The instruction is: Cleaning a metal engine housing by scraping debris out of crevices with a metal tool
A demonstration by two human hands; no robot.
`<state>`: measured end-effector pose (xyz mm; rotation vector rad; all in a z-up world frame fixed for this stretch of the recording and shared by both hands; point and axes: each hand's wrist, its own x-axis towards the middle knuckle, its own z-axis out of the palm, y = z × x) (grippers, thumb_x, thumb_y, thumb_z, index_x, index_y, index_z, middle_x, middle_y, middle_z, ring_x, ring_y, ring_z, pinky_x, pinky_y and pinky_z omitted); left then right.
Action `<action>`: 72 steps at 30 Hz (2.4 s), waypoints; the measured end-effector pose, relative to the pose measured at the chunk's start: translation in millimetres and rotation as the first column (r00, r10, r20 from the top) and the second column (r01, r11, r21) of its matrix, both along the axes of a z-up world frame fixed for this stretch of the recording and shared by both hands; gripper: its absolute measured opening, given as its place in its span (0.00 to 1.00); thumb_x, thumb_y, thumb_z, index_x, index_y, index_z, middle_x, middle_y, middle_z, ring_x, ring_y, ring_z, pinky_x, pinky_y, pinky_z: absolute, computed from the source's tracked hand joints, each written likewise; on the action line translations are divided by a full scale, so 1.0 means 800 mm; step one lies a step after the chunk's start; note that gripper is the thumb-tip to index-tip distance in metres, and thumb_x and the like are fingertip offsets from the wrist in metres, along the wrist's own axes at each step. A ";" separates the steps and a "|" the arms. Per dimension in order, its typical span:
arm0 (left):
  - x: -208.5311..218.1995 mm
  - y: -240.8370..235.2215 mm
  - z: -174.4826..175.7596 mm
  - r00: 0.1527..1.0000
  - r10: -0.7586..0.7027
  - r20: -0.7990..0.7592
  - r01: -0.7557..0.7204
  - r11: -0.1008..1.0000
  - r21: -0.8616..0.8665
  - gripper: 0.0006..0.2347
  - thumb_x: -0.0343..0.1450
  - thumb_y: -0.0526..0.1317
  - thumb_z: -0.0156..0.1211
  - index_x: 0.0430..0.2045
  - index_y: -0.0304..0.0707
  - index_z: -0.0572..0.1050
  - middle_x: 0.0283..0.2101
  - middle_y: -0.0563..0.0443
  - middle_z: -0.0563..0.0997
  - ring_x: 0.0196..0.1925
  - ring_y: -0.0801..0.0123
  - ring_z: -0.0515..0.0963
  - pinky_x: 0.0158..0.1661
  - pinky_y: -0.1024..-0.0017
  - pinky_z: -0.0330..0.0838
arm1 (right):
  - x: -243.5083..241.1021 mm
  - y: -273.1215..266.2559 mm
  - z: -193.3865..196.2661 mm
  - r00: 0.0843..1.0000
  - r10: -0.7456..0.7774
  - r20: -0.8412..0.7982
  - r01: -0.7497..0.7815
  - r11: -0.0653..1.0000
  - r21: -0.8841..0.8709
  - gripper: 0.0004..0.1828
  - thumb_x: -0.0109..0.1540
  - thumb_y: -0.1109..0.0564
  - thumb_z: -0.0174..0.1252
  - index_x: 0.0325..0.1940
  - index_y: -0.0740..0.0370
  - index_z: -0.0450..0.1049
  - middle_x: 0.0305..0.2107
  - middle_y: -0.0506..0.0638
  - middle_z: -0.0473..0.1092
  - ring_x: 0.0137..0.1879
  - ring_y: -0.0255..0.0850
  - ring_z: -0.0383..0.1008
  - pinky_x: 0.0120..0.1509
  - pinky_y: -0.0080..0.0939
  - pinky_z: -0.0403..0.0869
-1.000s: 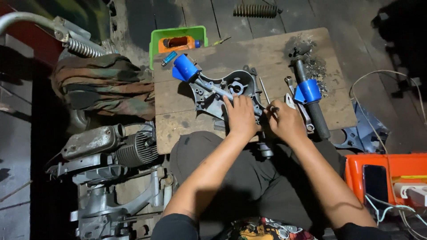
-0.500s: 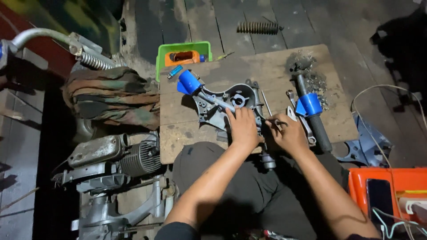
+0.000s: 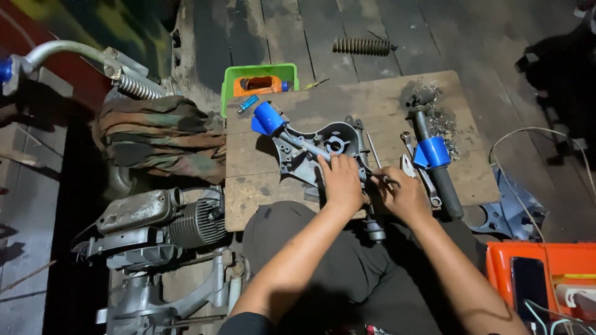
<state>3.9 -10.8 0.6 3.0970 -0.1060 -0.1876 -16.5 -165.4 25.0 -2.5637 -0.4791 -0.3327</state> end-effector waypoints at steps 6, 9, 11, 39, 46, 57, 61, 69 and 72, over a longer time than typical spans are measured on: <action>-0.004 0.000 0.003 0.999 -0.002 0.042 0.001 1.000 0.011 0.49 0.43 0.65 0.77 0.53 0.31 0.65 0.55 0.38 0.71 0.67 0.45 0.63 0.70 0.30 0.36 | 0.013 -0.014 -0.028 0.999 0.027 -0.045 -0.023 0.995 0.093 0.08 0.61 0.54 0.66 0.43 0.51 0.75 0.27 0.51 0.76 0.40 0.54 0.81 0.44 0.50 0.78; 0.000 0.003 0.015 0.999 -0.010 -0.035 0.011 1.000 0.022 0.48 0.47 0.64 0.76 0.56 0.31 0.65 0.57 0.39 0.71 0.68 0.46 0.63 0.70 0.30 0.35 | 0.016 0.000 -0.022 0.999 0.022 -0.028 -0.018 0.993 0.114 0.08 0.62 0.55 0.67 0.44 0.50 0.77 0.27 0.50 0.77 0.37 0.53 0.81 0.42 0.47 0.79; -0.001 0.001 0.013 1.000 -0.002 -0.027 0.003 1.000 0.026 0.48 0.46 0.64 0.76 0.56 0.32 0.64 0.57 0.39 0.70 0.69 0.47 0.62 0.70 0.30 0.35 | 0.010 -0.001 -0.014 1.000 0.022 -0.022 -0.019 0.995 0.100 0.08 0.62 0.55 0.67 0.44 0.50 0.77 0.27 0.51 0.77 0.37 0.54 0.81 0.42 0.47 0.79; -0.005 0.139 0.094 0.773 0.534 0.343 -0.285 0.775 -0.565 0.22 0.63 0.51 0.71 0.44 0.33 0.79 0.48 0.34 0.81 0.56 0.39 0.76 0.58 0.36 0.59 | 0.089 -0.032 -0.058 0.983 0.125 0.135 -0.103 0.982 -0.161 0.25 0.51 0.64 0.69 0.52 0.53 0.75 0.34 0.53 0.76 0.45 0.56 0.80 0.53 0.55 0.78; 0.010 0.237 -0.014 0.625 0.771 -0.123 -0.603 0.377 -0.703 0.30 0.63 0.58 0.68 0.54 0.42 0.68 0.55 0.39 0.72 0.60 0.42 0.74 0.60 0.44 0.63 | 0.103 -0.029 -0.047 0.999 0.025 0.026 -0.018 0.972 -0.236 0.17 0.59 0.58 0.65 0.53 0.51 0.75 0.31 0.54 0.76 0.39 0.59 0.80 0.49 0.57 0.78; 0.028 0.280 -0.076 0.492 0.811 -0.316 -0.632 0.083 -0.770 0.23 0.66 0.60 0.63 0.41 0.39 0.77 0.46 0.40 0.81 0.58 0.42 0.77 0.57 0.51 0.69 | 0.103 -0.020 -0.044 0.991 0.071 0.115 -0.081 0.994 0.077 0.08 0.67 0.60 0.69 0.48 0.58 0.76 0.32 0.57 0.77 0.41 0.60 0.80 0.46 0.53 0.78; 0.036 0.285 -0.098 0.432 0.839 -0.330 -0.572 -0.027 -0.820 0.21 0.66 0.58 0.62 0.40 0.39 0.78 0.46 0.40 0.81 0.56 0.42 0.78 0.55 0.51 0.71 | 0.094 -0.022 -0.041 0.991 0.056 0.121 -0.070 0.991 0.112 0.09 0.67 0.60 0.70 0.47 0.59 0.75 0.32 0.58 0.77 0.42 0.58 0.81 0.45 0.51 0.79; 0.034 0.278 -0.089 0.345 0.932 -0.114 -0.471 0.067 -0.880 0.16 0.61 0.57 0.68 0.23 0.45 0.79 0.27 0.49 0.80 0.42 0.52 0.82 0.45 0.59 0.73 | 0.047 0.008 0.011 0.987 -0.019 -0.161 0.118 0.762 0.637 0.08 0.67 0.62 0.69 0.48 0.62 0.77 0.39 0.61 0.77 0.50 0.50 0.79 0.57 0.47 0.74; 0.027 0.266 -0.064 0.345 0.935 -0.085 -0.458 0.089 -0.884 0.16 0.62 0.57 0.68 0.23 0.45 0.79 0.25 0.47 0.78 0.41 0.51 0.82 0.44 0.60 0.73 | 0.015 0.057 0.023 0.957 0.025 -0.289 0.162 0.781 0.603 0.06 0.61 0.58 0.72 0.41 0.54 0.82 0.36 0.55 0.78 0.48 0.51 0.79 0.58 0.46 0.74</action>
